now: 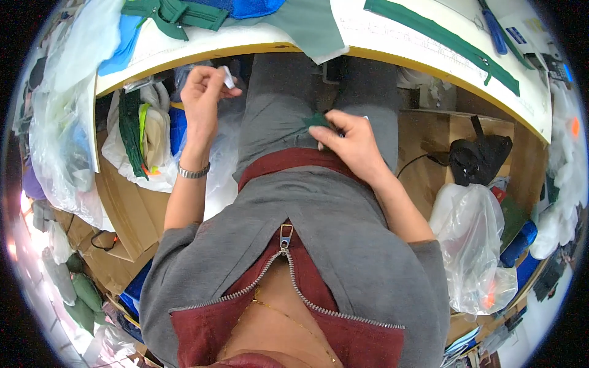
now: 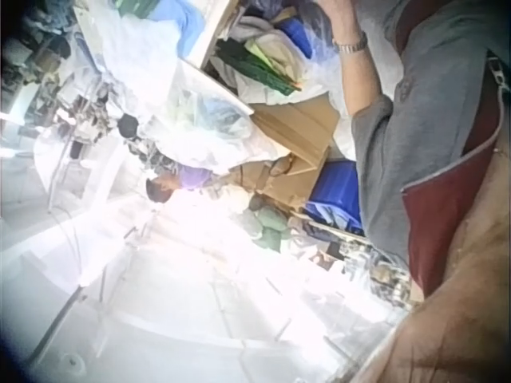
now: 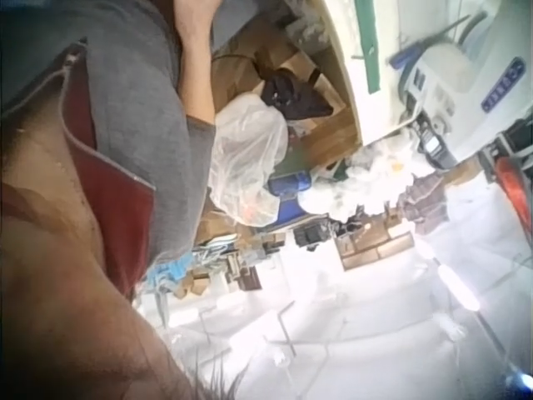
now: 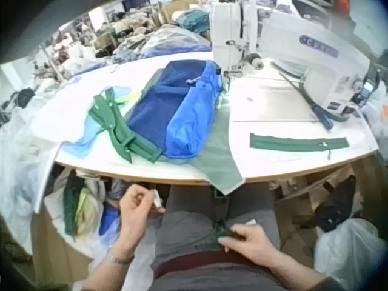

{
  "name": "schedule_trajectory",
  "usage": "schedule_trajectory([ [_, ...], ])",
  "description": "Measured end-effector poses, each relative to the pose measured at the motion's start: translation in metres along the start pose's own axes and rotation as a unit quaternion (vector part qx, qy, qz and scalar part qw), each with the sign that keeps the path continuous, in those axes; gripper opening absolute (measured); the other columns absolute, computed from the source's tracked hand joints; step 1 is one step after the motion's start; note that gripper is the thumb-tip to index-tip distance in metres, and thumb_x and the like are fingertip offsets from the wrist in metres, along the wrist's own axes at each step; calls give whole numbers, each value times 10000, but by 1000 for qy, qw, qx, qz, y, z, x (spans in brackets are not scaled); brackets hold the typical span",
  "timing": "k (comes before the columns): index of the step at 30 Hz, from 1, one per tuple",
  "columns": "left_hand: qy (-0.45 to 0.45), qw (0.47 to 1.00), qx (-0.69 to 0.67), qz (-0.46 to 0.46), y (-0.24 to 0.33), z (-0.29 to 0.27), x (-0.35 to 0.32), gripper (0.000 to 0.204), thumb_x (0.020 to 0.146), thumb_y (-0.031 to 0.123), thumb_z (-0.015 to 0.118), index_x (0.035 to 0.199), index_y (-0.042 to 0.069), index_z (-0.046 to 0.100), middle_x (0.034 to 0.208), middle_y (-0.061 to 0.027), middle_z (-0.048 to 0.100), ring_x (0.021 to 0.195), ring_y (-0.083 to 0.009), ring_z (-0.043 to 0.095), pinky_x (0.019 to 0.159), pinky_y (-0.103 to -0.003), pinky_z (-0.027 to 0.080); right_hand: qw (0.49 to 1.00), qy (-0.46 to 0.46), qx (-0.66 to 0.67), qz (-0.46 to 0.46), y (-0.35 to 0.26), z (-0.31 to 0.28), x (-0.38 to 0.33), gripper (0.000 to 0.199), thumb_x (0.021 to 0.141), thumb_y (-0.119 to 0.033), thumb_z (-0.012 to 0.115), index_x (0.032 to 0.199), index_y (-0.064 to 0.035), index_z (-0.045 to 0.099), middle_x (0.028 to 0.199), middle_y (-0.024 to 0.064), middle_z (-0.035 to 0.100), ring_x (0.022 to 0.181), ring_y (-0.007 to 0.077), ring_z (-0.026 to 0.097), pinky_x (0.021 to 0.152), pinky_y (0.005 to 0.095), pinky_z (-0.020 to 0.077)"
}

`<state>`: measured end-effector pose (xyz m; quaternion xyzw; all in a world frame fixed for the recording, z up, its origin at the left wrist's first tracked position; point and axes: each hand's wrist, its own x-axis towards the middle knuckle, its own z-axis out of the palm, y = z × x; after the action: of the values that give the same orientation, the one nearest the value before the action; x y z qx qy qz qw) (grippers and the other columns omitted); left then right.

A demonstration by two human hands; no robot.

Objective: The recorder is manually attaching sliders to green zipper tape segments at a workbench.

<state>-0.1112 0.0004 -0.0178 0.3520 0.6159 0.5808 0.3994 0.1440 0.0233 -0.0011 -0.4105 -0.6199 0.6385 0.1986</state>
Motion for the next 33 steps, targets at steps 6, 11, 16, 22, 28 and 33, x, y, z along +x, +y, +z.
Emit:
schedule_trajectory([
  [6,-232,972,38,5,-9,46,-29,167,835,75,551,974,-13,585,920,-56,583,849,-115,558,748,-235,451,990,1,140,26,-19,4,7,176,827,-193,601,836,-20,625,666,-12,572,521,25,478,464,171,340],
  [11,-350,933,-31,-73,16,60,-47,244,866,155,537,1029,-25,561,922,-50,588,849,-94,530,769,-229,431,992,41,108,-54,-22,-5,13,130,828,-132,592,858,-11,629,707,-10,576,514,19,452,460,156,328],
  [16,-274,957,-64,-74,37,46,-54,133,795,68,626,896,-8,584,790,-9,585,690,-53,545,581,-183,449,979,14,91,-179,-18,1,20,332,738,-160,677,1019,-4,593,870,4,571,615,35,427,541,178,334],
  [22,8,960,-269,74,54,4,-38,101,859,31,505,960,20,504,858,-91,599,690,-166,611,525,-282,540,969,-241,-54,-11,10,8,33,275,702,-187,693,869,20,622,659,23,572,659,60,464,598,255,396],
  [28,77,947,-309,40,23,-52,-32,65,882,70,486,931,37,512,880,-83,612,744,-168,616,571,-274,545,981,-191,-6,25,26,-8,35,181,707,-138,683,784,13,621,634,-25,536,631,33,443,565,214,358],
  [33,87,932,-352,-22,-18,-79,-35,66,881,90,494,935,58,515,889,-83,613,777,-179,613,615,-308,543,984,-91,88,124,13,-10,30,188,715,-136,688,873,-45,645,662,-22,536,615,21,433,515,183,332],
])
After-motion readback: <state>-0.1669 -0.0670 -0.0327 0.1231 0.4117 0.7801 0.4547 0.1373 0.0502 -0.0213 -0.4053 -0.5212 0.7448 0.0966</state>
